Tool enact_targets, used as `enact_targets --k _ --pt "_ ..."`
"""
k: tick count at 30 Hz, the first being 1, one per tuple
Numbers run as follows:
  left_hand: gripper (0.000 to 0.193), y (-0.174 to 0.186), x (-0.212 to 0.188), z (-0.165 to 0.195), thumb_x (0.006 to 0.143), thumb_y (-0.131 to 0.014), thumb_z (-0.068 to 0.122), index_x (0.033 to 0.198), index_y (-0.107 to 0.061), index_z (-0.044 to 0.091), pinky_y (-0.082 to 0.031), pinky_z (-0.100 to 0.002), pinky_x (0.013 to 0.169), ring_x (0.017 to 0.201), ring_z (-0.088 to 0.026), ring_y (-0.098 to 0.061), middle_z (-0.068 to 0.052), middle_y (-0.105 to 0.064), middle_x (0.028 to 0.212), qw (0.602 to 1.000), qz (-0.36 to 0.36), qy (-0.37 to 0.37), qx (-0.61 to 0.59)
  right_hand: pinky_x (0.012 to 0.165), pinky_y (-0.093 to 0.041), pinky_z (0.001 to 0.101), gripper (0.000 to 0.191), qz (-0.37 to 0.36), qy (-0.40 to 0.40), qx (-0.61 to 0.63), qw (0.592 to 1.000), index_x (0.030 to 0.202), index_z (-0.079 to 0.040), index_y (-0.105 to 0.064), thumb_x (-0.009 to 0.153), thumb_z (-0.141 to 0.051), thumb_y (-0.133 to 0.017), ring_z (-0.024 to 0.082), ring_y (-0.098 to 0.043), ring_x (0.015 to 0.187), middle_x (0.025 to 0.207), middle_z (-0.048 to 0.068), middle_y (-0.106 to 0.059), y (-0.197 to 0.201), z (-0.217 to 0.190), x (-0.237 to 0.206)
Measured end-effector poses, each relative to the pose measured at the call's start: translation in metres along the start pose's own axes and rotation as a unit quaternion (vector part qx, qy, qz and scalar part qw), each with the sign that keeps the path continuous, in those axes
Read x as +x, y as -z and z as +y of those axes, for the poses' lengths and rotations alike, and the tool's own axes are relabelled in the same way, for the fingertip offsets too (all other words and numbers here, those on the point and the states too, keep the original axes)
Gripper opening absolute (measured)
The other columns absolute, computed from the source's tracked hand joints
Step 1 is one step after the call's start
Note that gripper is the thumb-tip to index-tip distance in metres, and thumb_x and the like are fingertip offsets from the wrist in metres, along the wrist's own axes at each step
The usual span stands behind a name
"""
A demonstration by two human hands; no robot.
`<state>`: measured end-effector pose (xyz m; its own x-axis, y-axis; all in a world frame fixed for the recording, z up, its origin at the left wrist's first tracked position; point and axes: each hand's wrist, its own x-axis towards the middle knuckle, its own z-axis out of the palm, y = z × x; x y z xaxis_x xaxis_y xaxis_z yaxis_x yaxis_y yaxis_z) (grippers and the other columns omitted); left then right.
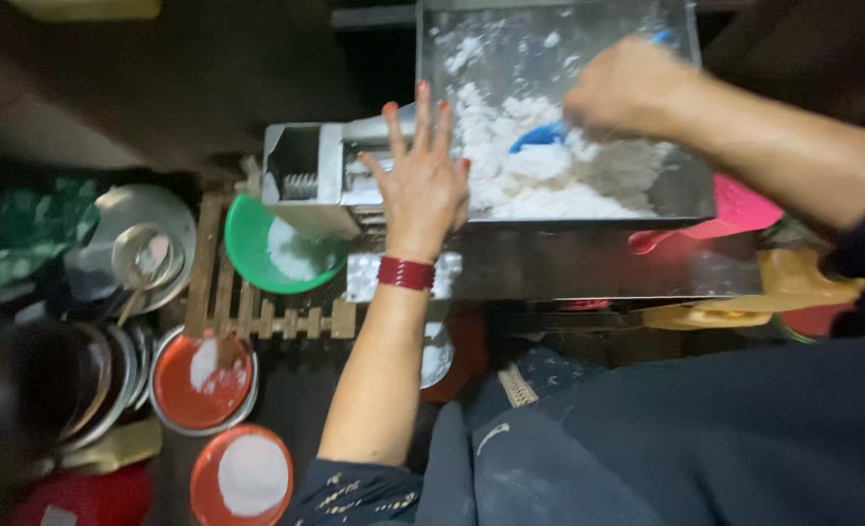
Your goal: The person operates a flour milling machine, using a blue plastic scoop to push white flour into the hopper. The processed flour is collected in a green bowl below the machine. The person then transfers the processed flour into an orange bowl.
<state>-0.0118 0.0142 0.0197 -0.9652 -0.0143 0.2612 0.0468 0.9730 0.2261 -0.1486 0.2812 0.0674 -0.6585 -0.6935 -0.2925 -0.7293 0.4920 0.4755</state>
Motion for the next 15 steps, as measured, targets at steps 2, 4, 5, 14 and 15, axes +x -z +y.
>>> enact_targets --k 2,4,5,14,15 --pt "0.074 0.0 0.003 -0.003 0.093 -0.064 0.04 0.159 -0.037 0.02 -0.023 -0.086 0.106 0.156 -0.041 -0.008 0.0 -0.005 0.17 1.0 0.005 0.005 -0.009 0.07 -0.058 0.0454 0.019 0.003 -0.061 -0.038 0.997 0.08 -0.013 -0.08 0.085 -0.024 -0.065 0.029 -0.077 0.081 0.083 0.012 -0.078 0.014 0.011 -0.003" --pt "0.073 0.0 0.005 -0.004 0.093 -0.063 0.04 0.158 -0.036 0.019 -0.022 -0.087 0.104 0.155 -0.041 -0.008 -0.001 -0.004 0.169 1.0 -0.001 0.005 -0.02 0.074 -0.058 0.0428 0.024 0.026 -0.093 -0.063 0.993 0.081 -0.013 -0.081 0.093 -0.022 -0.062 0.025 -0.078 0.08 0.083 0.011 -0.08 0.021 0.013 0.001" --pt "0.073 0.0 0.006 -0.004 0.093 -0.063 0.04 0.158 -0.036 0.02 -0.022 -0.087 0.105 0.155 -0.041 -0.009 0.0 -0.005 0.169 1.0 0.003 0.008 -0.022 0.074 -0.058 0.0418 0.028 0.024 -0.109 -0.054 0.992 0.082 -0.013 -0.081 0.098 -0.021 -0.06 0.025 -0.079 0.082 0.085 0.012 -0.081 0.02 0.009 0.007" --pt "0.074 -0.001 0.004 -0.006 0.092 -0.065 0.037 0.159 -0.037 0.019 -0.025 -0.086 0.105 0.155 -0.041 -0.012 0.0 -0.006 0.17 0.999 0.032 0.007 -0.024 0.088 -0.058 0.0501 0.036 -0.17 -0.135 0.157 0.964 0.112 -0.013 -0.079 0.087 -0.033 -0.065 0.036 -0.074 0.107 0.114 0.018 -0.076 0.006 -0.025 0.037" --pt "0.074 -0.001 0.003 -0.006 0.092 -0.065 0.038 0.158 -0.037 0.018 -0.025 -0.087 0.104 0.155 -0.042 -0.012 -0.001 -0.005 0.17 0.999 0.03 0.003 -0.023 0.086 -0.058 0.0496 0.035 -0.171 -0.13 0.134 0.967 0.111 -0.014 -0.079 0.086 -0.035 -0.066 0.036 -0.074 0.105 0.112 0.017 -0.077 0.015 -0.02 0.025"
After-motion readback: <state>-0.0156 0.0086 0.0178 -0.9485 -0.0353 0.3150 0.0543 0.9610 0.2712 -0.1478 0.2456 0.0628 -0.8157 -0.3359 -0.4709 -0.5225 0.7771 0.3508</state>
